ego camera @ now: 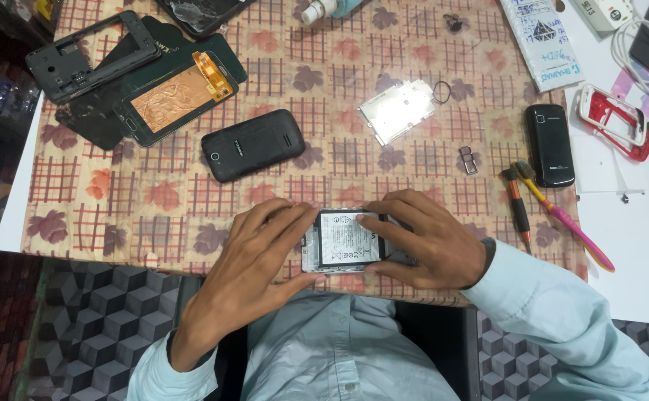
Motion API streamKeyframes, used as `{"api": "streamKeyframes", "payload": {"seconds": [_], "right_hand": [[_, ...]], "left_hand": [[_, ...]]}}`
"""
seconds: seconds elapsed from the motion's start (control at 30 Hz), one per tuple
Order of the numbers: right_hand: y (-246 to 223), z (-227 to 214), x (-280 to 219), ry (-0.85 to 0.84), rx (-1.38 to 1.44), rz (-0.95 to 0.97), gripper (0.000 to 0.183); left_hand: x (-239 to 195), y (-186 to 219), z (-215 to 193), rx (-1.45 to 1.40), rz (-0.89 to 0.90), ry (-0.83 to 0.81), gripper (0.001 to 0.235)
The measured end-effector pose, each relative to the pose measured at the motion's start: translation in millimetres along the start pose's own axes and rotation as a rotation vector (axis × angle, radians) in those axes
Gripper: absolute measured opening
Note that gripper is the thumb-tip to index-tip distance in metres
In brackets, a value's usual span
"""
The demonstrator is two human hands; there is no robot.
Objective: The person reassembles a mobile phone by inserting the battery, securing the back cover, and cleaning the exterior with a toothbrush. They then open a second phone, remove its battery, and clean the interior with the toothbrush before reinstalling the battery.
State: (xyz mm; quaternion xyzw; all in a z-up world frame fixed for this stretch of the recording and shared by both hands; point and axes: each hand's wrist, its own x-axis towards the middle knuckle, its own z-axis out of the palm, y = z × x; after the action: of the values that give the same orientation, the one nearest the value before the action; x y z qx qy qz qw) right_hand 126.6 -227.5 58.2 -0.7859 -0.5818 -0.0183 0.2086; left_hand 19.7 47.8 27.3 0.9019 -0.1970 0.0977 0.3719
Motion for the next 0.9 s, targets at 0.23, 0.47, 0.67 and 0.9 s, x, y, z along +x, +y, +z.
{"api": "streamKeyframes", "payload": {"seconds": [0.23, 0.47, 0.67, 0.9], "right_hand": [[-2.2, 0.3, -4.6, -0.018, -0.032, -0.003, 0.069], [-1.1, 1.5, -4.2, -0.034, -0.019, -0.022, 0.069], [-4.2, -0.8, -2.7, 0.018, -0.006, 0.016, 0.07], [-2.7, -7.4, -3.2, 0.037, 0.076, 0.09, 0.065]], "left_hand": [[0.1, 0.3, -0.2, 0.003, -0.005, -0.001, 0.084], [1.7, 2.2, -0.8, 0.001, -0.015, -0.019, 0.085], [1.6, 2.5, -0.5, 0.009, -0.013, -0.011, 0.085], [1.4, 1.8, -1.0, 0.005, -0.002, -0.004, 0.084]]}}
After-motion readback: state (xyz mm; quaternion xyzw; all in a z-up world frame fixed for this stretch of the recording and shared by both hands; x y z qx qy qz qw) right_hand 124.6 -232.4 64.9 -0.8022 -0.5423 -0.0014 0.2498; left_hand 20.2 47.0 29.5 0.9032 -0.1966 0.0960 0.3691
